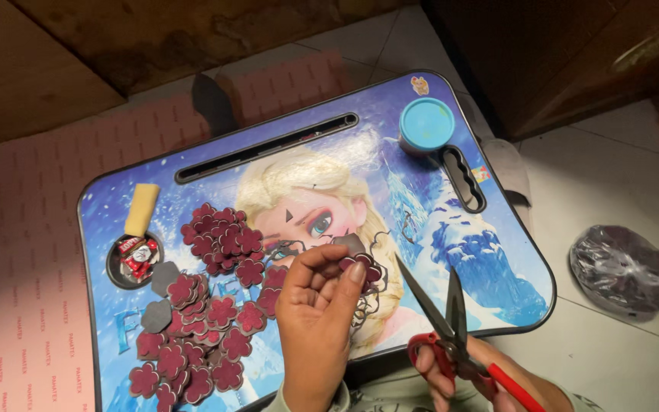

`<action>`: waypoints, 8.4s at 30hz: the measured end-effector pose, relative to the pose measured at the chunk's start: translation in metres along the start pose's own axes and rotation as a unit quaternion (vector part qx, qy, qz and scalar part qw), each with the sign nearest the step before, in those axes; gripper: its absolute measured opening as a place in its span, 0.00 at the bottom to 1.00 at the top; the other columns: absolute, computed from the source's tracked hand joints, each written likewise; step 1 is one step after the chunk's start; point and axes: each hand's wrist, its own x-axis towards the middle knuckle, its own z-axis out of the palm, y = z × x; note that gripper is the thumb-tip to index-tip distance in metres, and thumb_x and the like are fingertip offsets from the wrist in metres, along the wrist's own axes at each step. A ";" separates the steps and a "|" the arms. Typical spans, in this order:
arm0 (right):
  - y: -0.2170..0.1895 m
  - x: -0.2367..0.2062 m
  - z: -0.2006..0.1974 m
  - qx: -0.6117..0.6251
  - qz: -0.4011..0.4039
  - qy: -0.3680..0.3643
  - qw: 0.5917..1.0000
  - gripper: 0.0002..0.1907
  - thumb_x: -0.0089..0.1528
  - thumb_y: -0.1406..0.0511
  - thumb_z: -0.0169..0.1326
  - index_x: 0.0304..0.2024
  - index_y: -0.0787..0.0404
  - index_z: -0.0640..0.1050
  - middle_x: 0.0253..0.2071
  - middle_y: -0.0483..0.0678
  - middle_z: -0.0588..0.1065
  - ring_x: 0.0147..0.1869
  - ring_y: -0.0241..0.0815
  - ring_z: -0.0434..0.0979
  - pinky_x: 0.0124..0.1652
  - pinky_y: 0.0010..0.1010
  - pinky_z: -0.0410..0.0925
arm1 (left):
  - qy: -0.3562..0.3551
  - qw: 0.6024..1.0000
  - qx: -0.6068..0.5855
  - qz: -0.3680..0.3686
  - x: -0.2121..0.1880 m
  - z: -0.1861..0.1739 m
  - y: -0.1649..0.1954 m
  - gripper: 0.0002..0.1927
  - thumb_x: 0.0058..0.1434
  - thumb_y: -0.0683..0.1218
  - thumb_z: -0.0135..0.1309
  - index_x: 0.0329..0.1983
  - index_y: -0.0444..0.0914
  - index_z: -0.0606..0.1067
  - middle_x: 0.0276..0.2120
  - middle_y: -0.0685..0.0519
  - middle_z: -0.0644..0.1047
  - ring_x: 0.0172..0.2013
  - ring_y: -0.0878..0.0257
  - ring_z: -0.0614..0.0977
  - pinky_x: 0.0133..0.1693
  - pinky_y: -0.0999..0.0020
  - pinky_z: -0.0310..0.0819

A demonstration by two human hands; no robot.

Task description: The person holds small dark fabric flower-shaped cutouts in one hand and trims their edges with red-handled scissors, placing trimmed pieces on a pile on a lap desk. The person repeats this trimming cycle one piece at a time across the episode.

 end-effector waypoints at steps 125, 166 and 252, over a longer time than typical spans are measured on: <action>0.019 0.068 0.075 -0.086 0.185 0.047 0.978 0.48 0.47 0.26 0.53 0.37 0.62 0.70 0.27 0.41 0.66 0.20 0.29 0.62 0.19 0.20 0.57 | -0.018 0.968 0.160 -0.193 0.005 -0.098 0.015 0.22 0.53 0.34 0.64 0.51 0.29 0.74 0.31 0.48 0.82 0.32 0.66 0.86 0.32 0.77 0.78; 0.023 0.067 0.067 -0.157 0.130 0.018 0.979 0.48 0.51 0.25 0.50 0.38 0.63 0.72 0.30 0.41 0.67 0.33 0.32 0.63 0.32 0.23 0.61 | -0.029 0.966 0.150 -0.209 0.006 -0.101 0.020 0.19 0.53 0.35 0.64 0.48 0.30 0.73 0.31 0.46 0.84 0.31 0.66 0.85 0.32 0.75 0.79; 0.025 0.070 0.087 -0.169 0.124 0.081 0.974 0.65 0.44 0.21 0.46 0.62 0.65 0.67 0.30 0.40 0.66 0.28 0.30 0.62 0.27 0.22 0.58 | -0.089 0.967 0.044 -0.235 -0.011 -0.092 0.002 0.12 0.57 0.33 0.62 0.41 0.29 0.73 0.32 0.46 0.82 0.32 0.67 0.85 0.35 0.74 0.81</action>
